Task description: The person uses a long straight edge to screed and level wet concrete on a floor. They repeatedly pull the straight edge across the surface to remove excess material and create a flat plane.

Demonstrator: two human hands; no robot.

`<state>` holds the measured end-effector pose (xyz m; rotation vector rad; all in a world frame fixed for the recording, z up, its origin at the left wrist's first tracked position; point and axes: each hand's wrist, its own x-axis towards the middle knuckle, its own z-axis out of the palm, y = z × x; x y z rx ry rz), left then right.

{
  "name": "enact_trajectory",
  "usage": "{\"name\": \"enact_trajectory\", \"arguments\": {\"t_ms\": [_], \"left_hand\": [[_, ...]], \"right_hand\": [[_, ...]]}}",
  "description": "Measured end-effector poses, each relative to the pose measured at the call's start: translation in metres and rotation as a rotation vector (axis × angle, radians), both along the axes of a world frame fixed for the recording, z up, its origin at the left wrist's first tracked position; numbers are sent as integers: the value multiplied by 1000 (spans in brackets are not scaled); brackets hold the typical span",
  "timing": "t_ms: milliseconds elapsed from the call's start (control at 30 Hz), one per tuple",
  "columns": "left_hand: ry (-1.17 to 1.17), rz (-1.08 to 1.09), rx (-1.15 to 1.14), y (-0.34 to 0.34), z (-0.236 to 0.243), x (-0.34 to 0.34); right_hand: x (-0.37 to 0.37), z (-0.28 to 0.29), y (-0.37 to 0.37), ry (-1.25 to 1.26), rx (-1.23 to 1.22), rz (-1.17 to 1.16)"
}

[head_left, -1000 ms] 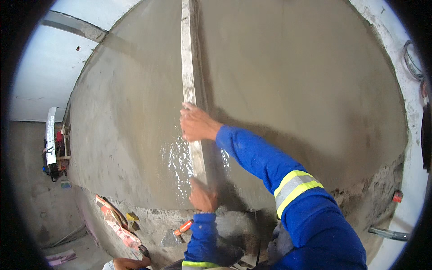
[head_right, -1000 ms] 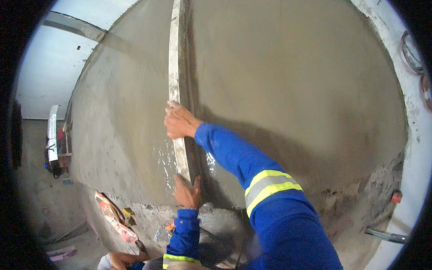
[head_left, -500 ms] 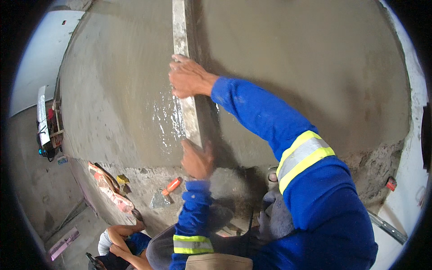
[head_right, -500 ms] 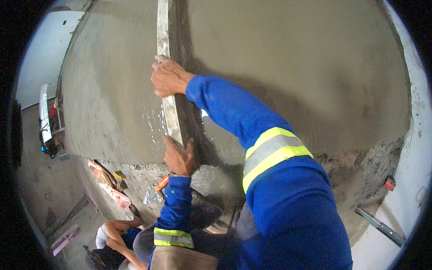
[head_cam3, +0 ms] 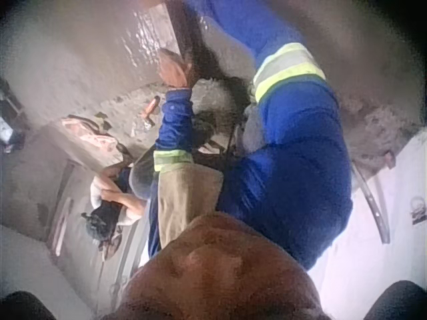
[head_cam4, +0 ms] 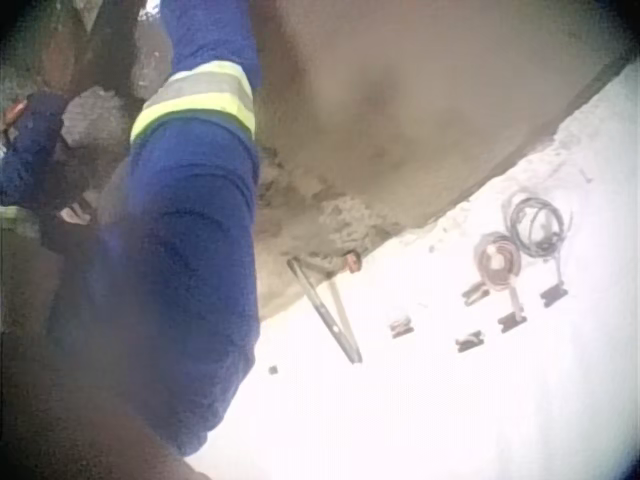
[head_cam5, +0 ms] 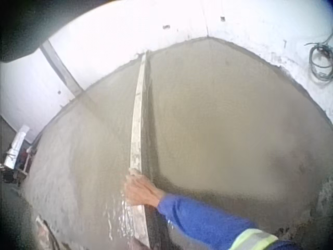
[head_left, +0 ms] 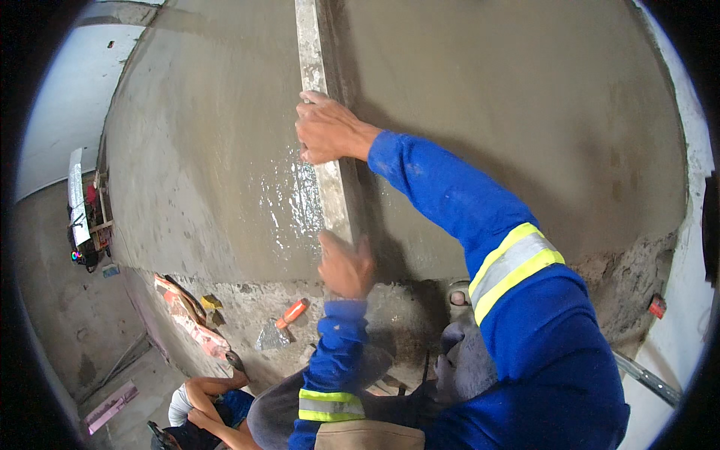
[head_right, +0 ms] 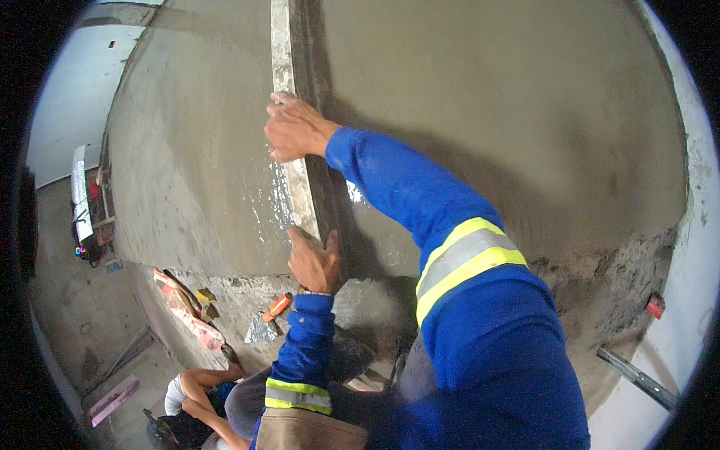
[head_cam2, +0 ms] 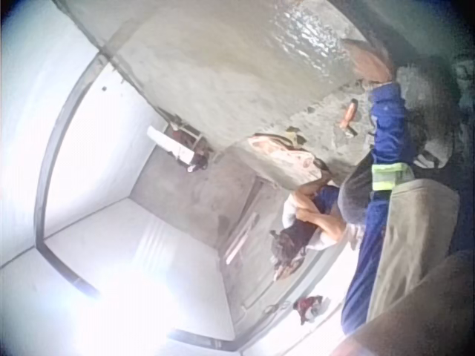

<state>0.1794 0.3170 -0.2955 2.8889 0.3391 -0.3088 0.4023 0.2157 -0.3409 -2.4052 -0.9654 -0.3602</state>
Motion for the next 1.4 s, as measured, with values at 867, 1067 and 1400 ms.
{"name": "enact_trajectory", "arguments": {"t_ms": [867,1067,1400], "left_hand": [[200,81,-98,-26,11,31],[-161,-118,-30,-12,-28,6],[-191,-191,-48,-19,-37,-3]], "right_hand": [[16,2,-20,50,-27,-77],[13,2,-24,-4,45,-56],[4,2,-34,12,-7,-91]]}}
